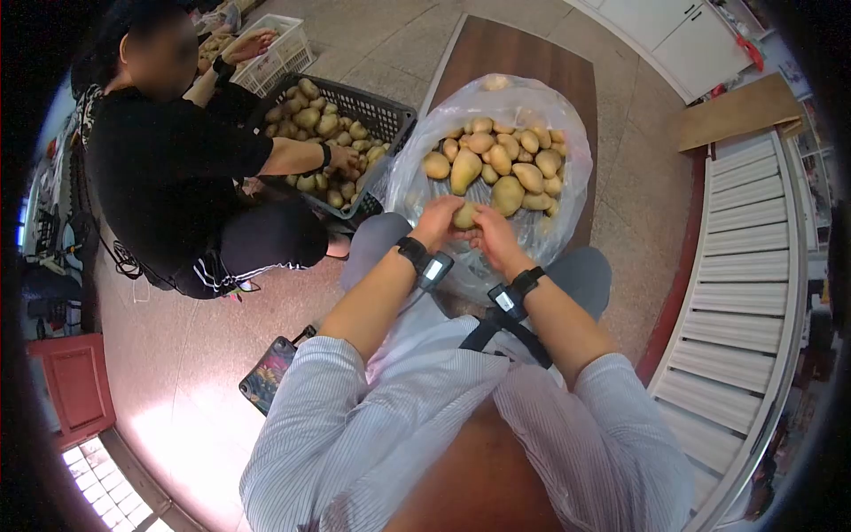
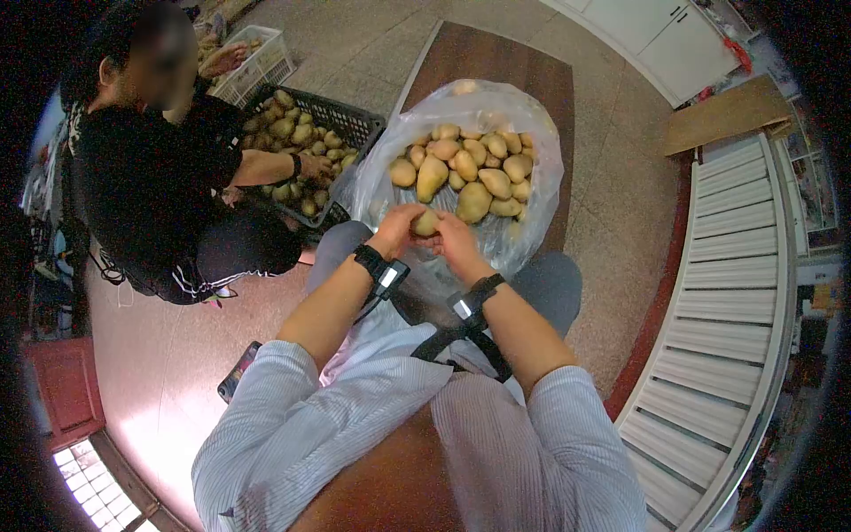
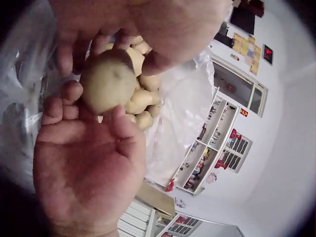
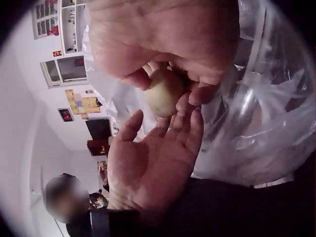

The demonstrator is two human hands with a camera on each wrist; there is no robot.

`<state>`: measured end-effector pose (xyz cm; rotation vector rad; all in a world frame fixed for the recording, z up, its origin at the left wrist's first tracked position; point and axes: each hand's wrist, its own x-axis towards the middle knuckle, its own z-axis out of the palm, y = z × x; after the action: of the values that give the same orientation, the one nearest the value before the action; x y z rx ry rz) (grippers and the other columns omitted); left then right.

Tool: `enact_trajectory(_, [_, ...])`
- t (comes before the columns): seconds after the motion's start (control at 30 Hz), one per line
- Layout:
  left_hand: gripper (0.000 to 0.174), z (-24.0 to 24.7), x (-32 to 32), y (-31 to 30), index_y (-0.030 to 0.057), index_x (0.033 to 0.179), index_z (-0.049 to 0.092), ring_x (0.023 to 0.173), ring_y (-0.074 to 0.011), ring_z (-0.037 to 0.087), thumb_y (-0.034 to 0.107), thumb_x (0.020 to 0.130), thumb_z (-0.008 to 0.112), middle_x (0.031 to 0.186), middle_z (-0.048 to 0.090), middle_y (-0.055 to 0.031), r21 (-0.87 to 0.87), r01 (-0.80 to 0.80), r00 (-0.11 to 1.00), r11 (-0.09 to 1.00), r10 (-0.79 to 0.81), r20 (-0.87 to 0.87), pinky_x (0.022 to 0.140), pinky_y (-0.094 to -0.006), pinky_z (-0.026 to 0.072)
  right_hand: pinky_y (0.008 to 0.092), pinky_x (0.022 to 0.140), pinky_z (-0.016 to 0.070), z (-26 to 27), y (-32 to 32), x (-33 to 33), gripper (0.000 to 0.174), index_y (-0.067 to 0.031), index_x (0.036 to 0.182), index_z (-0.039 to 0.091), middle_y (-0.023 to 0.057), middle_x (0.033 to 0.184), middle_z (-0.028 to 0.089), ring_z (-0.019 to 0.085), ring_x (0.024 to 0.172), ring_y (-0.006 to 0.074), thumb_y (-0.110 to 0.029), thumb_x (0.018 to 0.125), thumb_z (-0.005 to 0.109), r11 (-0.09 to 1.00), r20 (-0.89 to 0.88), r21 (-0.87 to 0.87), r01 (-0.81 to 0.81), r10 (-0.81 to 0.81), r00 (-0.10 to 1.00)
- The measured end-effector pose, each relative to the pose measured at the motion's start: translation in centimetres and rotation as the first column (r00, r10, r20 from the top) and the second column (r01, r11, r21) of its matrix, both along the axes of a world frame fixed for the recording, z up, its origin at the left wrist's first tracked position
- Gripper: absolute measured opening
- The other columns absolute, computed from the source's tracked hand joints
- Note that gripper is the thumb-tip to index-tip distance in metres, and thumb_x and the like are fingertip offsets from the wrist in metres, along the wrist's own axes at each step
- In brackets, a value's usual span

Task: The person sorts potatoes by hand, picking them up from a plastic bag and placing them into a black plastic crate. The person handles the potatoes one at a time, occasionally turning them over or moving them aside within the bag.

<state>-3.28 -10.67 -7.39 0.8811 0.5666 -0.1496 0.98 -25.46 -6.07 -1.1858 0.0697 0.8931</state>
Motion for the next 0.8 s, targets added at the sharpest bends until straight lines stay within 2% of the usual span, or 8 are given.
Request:
enact_trajectory(0.07, [0.024, 0.6, -0.3, 0.3, 0.0043, 0.11, 0.051, 0.091, -0.0271, 0.062, 0.022, 0.094, 0.051, 0.104, 0.059, -0.0111, -0.101, 0.074, 0.997, 0.992, -0.072, 0.023, 0.071, -0.0409, 0.0566, 0.0253, 0.054, 0.0433, 0.1, 0.3, -0.3, 0.035, -0.0026, 0.123, 0.056, 0.0046, 0.085, 0.062, 0.055, 0.063, 0.0121, -0.022, 0.094, 0.052, 0.967, 0.224, -0.25, -0.047, 0.105, 0.969])
enact_trajectory(0.17, [0.026, 0.4, -0.4, 0.5, 0.0032, 0.112, 0.049, 0.089, -0.0293, 0.064, 0.023, 0.096, 0.049, 0.105, 0.059, -0.0142, -0.136, -0.01, 1.0, 0.991, 0.014, 0.025, 0.073, -0.0413, 0.0585, 0.0253, 0.056, 0.0457, -2.0, 0.3, 0.0, 0.032, -0.0002, 0.111, 0.062, 0.0068, 0.088, 0.066, 0.06, 0.068, 0.0124, -0.026, 0.093, 0.057, 0.935, 0.501, -0.352, 0.036, 0.156, 0.851])
enact_trajectory(0.4, [0.031, 1.3, -0.6, 2.6, -0.0017, 0.115, 0.045, 0.087, -0.0332, 0.066, 0.024, 0.098, 0.047, 0.106, 0.058, -0.0196, -0.236, -0.127, 0.981, 0.963, 0.157, 0.113, 0.072, -0.0399, 0.0595, 0.0268, 0.056, 0.0462, -2.1, -1.6, 0.0, 0.029, 0.0008, 0.106, 0.064, 0.0037, 0.085, 0.064, 0.055, 0.064, 0.0107, -0.024, 0.092, 0.059, 0.914, 0.517, -0.398, 0.073, 0.158, 0.841])
enact_trajectory(0.57, [0.029, 3.2, -1.3, 6.2, -0.0042, 0.116, 0.044, 0.105, -0.0359, 0.058, 0.019, 0.099, 0.045, 0.114, 0.054, -0.0204, -0.345, -0.317, 0.896, 0.884, 0.398, 0.197, 0.09, -0.0462, 0.0526, 0.0266, 0.057, 0.0477, -4.3, -4.6, 0.6, 0.03, 0.001, 0.106, 0.064, 0.0041, 0.081, 0.061, 0.056, 0.066, 0.011, -0.024, 0.091, 0.06, 0.878, 0.542, -0.456, 0.146, 0.144, 0.828])
enact_trajectory(0.7, [0.03, -1.0, -0.6, 11.3, -0.0044, 0.118, 0.043, 0.112, -0.0345, 0.053, 0.018, 0.099, 0.045, 0.121, 0.051, -0.0196, -0.404, -0.436, 0.789, 0.804, 0.558, 0.257, 0.096, -0.0476, 0.0489, 0.0271, 0.057, 0.0492, -5.6, -6.1, 1.0, 0.03, 0.0022, 0.108, 0.062, 0.0047, 0.081, 0.06, 0.057, 0.067, 0.0118, -0.023, 0.091, 0.06, 0.909, 0.555, -0.384, 0.165, 0.084, 0.827])
enact_trajectory(0.73, [0.033, -3.3, -0.6, 12.8, -0.0045, 0.122, 0.042, 0.116, -0.0341, 0.05, 0.019, 0.099, 0.045, 0.125, 0.049, -0.0189, 0.123, -0.483, 0.823, 0.867, 0.402, 0.402, 0.099, -0.0485, 0.0466, 0.0258, 0.051, 0.0457, -6.1, -6.4, 1.1, 0.028, 0.0, 0.109, 0.062, 0.0036, 0.081, 0.061, 0.056, 0.061, 0.0114, -0.022, 0.092, 0.059, 0.908, 0.52, -0.387, 0.161, 0.07, 0.851])
enact_trajectory(0.77, [0.036, -5.8, -0.6, 14.2, -0.0046, 0.126, 0.041, 0.121, -0.0336, 0.047, 0.02, 0.1, 0.045, 0.129, 0.048, -0.0181, 0.608, -0.459, 0.873, 0.648, 0.204, 0.443, 0.101, -0.0494, 0.0443, 0.0246, 0.046, 0.0421, -6.4, -6.6, 1.2, 0.026, -0.0023, 0.11, 0.062, 0.0026, 0.081, 0.062, 0.056, 0.054, 0.0109, -0.021, 0.092, 0.058, 0.907, 0.481, -0.391, 0.156, 0.057, 0.875])
enact_trajectory(0.8, [0.036, -9.1, -0.4, 15.9, -0.0046, 0.126, 0.041, 0.121, -0.0336, 0.047, 0.02, 0.1, 0.045, 0.129, 0.048, -0.0181, 0.609, -0.464, 0.869, 0.643, 0.197, 0.454, 0.101, -0.0494, 0.0443, 0.0246, 0.046, 0.0421, -6.2, -6.6, 1.3, 0.026, -0.0023, 0.11, 0.062, 0.0026, 0.081, 0.062, 0.056, 0.054, 0.0109, -0.021, 0.092, 0.058, 0.91, 0.492, -0.38, 0.163, 0.049, 0.869])
